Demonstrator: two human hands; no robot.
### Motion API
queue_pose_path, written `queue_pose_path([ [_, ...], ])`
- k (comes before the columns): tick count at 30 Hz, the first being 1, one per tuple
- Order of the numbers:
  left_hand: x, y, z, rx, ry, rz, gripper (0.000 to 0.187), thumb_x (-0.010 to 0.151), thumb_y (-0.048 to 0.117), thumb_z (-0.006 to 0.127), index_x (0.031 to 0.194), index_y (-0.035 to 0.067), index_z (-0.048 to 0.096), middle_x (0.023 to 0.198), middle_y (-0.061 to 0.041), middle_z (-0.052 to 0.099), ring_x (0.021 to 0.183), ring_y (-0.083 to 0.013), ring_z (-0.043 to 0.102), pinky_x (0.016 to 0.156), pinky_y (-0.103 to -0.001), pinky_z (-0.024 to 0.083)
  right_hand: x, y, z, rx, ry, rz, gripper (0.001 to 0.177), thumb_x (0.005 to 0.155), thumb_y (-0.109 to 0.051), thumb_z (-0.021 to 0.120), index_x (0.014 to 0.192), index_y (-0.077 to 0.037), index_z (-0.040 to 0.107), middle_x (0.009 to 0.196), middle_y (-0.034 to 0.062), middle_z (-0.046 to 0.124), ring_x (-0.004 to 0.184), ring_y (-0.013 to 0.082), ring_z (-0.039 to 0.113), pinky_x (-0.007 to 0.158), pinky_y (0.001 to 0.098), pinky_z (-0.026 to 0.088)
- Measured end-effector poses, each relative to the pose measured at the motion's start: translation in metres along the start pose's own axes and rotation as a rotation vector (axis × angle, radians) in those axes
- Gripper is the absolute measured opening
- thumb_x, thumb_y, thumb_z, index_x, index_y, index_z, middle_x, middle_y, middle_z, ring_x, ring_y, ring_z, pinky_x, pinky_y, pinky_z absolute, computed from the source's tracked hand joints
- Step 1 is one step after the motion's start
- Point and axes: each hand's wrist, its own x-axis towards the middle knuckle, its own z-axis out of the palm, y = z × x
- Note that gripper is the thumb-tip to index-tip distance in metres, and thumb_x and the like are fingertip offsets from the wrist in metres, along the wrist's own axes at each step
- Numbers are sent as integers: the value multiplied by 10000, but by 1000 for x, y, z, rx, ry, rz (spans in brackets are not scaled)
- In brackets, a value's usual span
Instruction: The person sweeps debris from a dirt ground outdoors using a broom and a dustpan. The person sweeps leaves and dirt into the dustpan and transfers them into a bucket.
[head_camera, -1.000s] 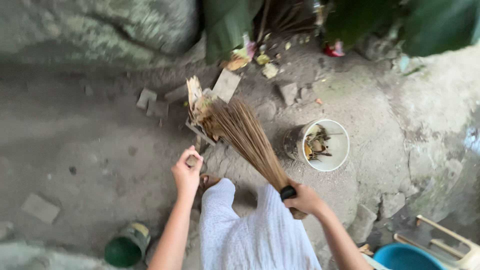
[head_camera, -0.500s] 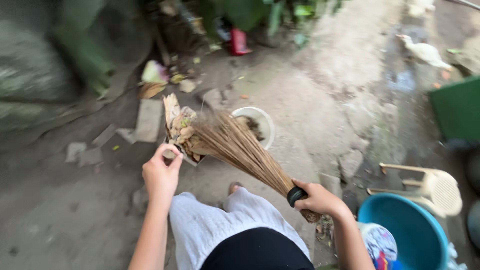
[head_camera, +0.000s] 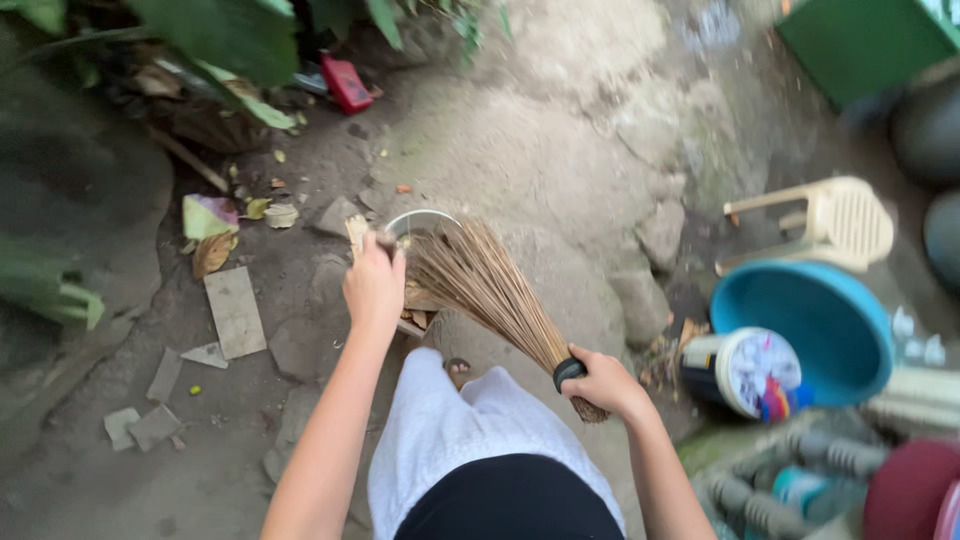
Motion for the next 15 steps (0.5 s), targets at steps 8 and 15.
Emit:
queue_pose_path([
  [8,77,-9,92,-182,-311,141,417,1006,314,631,1279,76,425,946,-247,700,872,-474,679,743,-557,511,-8,-12,15,200,100,132,857,589,-278,790,1402,-92,591,1106,224,753,1018,303,753,928,369,559],
  [15,125,-49,178,-71,-435,79,440,1013,292,592,1244,-20,385,1097,-317,655,1005,-483,651,866,-545,503,-23,-36,-24,83,160,102,865,601,-251,812,1419,-132,558,1157,211,708,1043,348,700,916,403,542],
])
